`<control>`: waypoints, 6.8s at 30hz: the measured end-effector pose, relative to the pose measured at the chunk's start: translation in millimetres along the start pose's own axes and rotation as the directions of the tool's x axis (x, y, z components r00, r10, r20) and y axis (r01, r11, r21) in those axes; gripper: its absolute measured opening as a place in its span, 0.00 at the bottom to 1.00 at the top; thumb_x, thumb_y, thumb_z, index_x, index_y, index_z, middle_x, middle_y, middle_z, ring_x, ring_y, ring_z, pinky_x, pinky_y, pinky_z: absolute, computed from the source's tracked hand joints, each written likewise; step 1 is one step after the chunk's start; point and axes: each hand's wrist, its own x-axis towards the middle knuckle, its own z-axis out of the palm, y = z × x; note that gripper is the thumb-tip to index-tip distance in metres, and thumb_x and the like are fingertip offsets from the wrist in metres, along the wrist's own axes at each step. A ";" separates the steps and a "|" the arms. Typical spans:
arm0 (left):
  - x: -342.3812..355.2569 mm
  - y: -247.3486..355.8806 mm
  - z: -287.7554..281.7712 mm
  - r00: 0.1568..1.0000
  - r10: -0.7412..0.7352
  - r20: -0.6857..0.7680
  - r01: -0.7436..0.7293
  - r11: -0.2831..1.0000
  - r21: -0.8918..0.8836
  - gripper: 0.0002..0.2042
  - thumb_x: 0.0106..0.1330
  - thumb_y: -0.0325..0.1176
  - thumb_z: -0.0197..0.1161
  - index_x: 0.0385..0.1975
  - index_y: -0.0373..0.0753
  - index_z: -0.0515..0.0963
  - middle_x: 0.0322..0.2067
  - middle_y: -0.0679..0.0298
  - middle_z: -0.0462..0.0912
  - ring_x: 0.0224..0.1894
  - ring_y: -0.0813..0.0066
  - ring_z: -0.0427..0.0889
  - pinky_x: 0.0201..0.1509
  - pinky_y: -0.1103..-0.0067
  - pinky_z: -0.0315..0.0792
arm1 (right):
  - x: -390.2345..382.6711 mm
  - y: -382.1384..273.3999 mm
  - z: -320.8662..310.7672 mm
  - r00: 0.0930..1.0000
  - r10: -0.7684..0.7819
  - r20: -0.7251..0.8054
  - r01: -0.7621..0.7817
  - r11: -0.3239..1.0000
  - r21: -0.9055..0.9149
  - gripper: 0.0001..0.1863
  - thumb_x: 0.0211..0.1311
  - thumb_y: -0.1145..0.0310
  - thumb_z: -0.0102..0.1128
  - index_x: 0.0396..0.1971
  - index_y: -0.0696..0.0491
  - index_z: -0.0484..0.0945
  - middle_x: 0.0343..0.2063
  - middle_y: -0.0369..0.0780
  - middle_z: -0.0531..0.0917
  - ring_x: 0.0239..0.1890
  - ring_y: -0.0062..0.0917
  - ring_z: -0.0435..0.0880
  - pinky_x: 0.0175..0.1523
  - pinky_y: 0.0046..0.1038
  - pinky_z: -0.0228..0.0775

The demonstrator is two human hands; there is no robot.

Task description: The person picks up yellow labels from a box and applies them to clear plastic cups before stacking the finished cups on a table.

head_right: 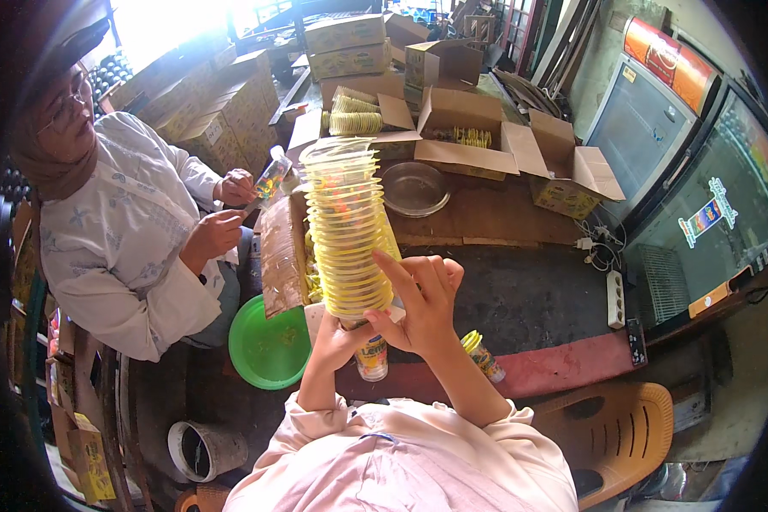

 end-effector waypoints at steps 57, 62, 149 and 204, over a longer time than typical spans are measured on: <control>-6.3 10.2 7.2 0.999 0.040 0.027 -0.041 0.999 0.027 0.12 0.51 0.28 0.66 0.36 0.35 0.76 0.27 0.66 0.80 0.27 0.81 0.78 0.31 0.82 0.72 | 17.6 3.7 -7.3 0.999 -0.015 -0.052 0.012 0.999 -0.048 0.32 0.50 0.45 0.55 0.51 0.52 0.72 0.27 0.35 0.70 0.29 0.25 0.66 0.41 0.32 0.49; -5.4 10.7 7.4 0.998 0.031 0.050 -0.034 0.997 0.071 0.12 0.51 0.29 0.66 0.35 0.35 0.77 0.27 0.66 0.80 0.27 0.81 0.78 0.31 0.82 0.72 | 22.1 6.2 -9.6 0.998 -0.009 -0.069 0.005 0.998 -0.064 0.32 0.50 0.45 0.54 0.51 0.52 0.72 0.27 0.35 0.70 0.29 0.25 0.66 0.41 0.32 0.49; 26.0 -71.9 58.5 0.987 -0.027 0.156 -0.039 0.912 0.408 0.28 0.42 0.32 0.72 0.47 0.35 0.70 0.41 0.55 0.78 0.43 0.62 0.78 0.46 0.72 0.71 | -7.6 47.8 -64.7 0.889 0.412 0.198 -0.451 0.716 0.533 0.58 0.29 0.66 0.79 0.60 0.53 0.44 0.51 0.44 0.64 0.54 0.30 0.67 0.58 0.33 0.62; 75.6 -174.7 63.2 0.952 -0.216 0.216 0.073 0.848 0.524 0.11 0.59 0.34 0.61 0.34 0.33 0.73 0.29 0.63 0.79 0.31 0.78 0.75 0.38 0.80 0.69 | -117.4 253.9 4.2 0.874 0.460 0.156 -0.483 0.854 0.192 0.64 0.26 0.65 0.78 0.62 0.55 0.39 0.39 0.47 0.76 0.42 0.40 0.78 0.51 0.37 0.68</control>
